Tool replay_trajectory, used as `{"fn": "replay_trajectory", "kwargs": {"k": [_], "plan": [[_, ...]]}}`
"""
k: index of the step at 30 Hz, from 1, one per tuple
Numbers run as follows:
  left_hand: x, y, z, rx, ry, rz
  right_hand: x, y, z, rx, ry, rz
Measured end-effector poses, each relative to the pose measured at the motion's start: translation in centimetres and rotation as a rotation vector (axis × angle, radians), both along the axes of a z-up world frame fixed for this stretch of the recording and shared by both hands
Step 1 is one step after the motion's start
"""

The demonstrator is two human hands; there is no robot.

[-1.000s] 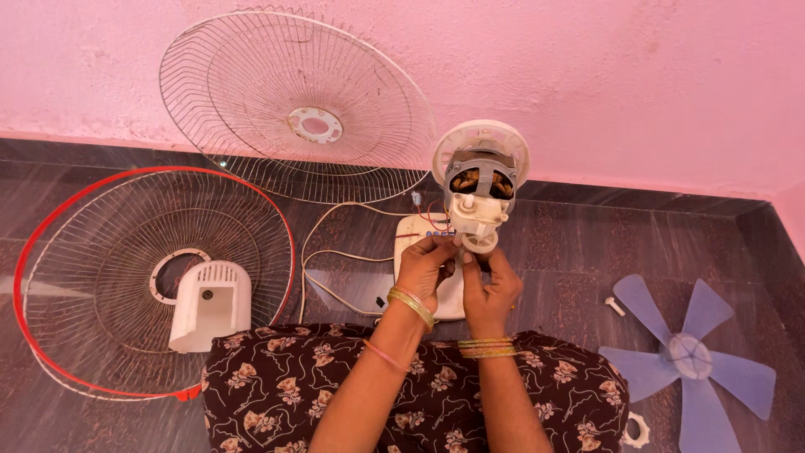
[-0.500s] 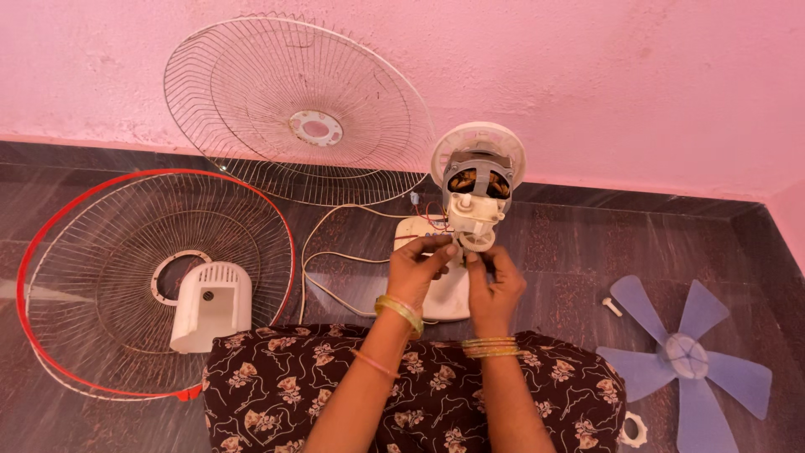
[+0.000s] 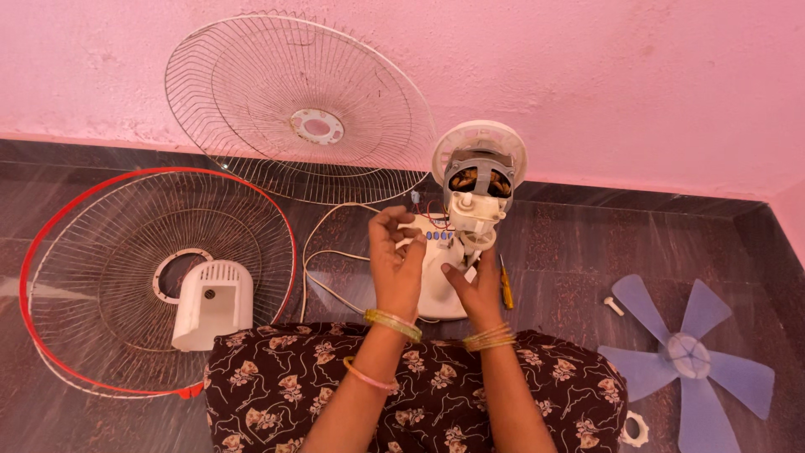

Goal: The person reassembles a disassembled electric fan by hand. They align and attach the motor housing to the fan stand, then secure the rear cover over the motor assembly.

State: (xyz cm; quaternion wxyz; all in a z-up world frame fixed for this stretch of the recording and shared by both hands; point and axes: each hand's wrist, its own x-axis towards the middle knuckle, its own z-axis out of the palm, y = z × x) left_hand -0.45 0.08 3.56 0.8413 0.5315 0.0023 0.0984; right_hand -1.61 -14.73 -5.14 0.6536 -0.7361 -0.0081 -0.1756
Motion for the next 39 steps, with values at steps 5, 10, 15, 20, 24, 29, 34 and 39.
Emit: {"fn": "replay_trajectory", "kwargs": {"k": [5,10,15,20,24,29,34,39], "plan": [[0.7,0.0,0.0,-0.019,-0.05,-0.002,0.9,0.0,-2.7,0.019,0.048,-0.06],[1.5,0.6,-3.2,-0.035,0.031,0.065,1.4,0.4,-5.1,-0.165,0.01,-0.182],[2.1,3.1,-7.4,-0.038,0.17,0.104,2.9,-1.0,-6.3,-0.095,0.089,-0.141],[2.5,5.8,-9.7,-0.069,0.195,0.092,3.3,-3.4,-5.8,0.036,0.097,-0.032],[2.7,6.6,-9.5,0.001,0.176,0.05,3.6,-5.4,-4.2,0.071,0.094,0.075],[3.6,7.0,-11.9,0.036,0.104,-0.041,3.8,-7.0,-1.5,-0.027,0.173,0.132],[3.6,7.9,-18.7,0.496,0.395,-0.284,4.3,-6.5,1.4,-0.103,0.154,0.195],[1.3,7.1,-21.5,1.477,0.323,-0.531,4.5,-5.2,4.0,-0.284,0.119,0.207]]}}
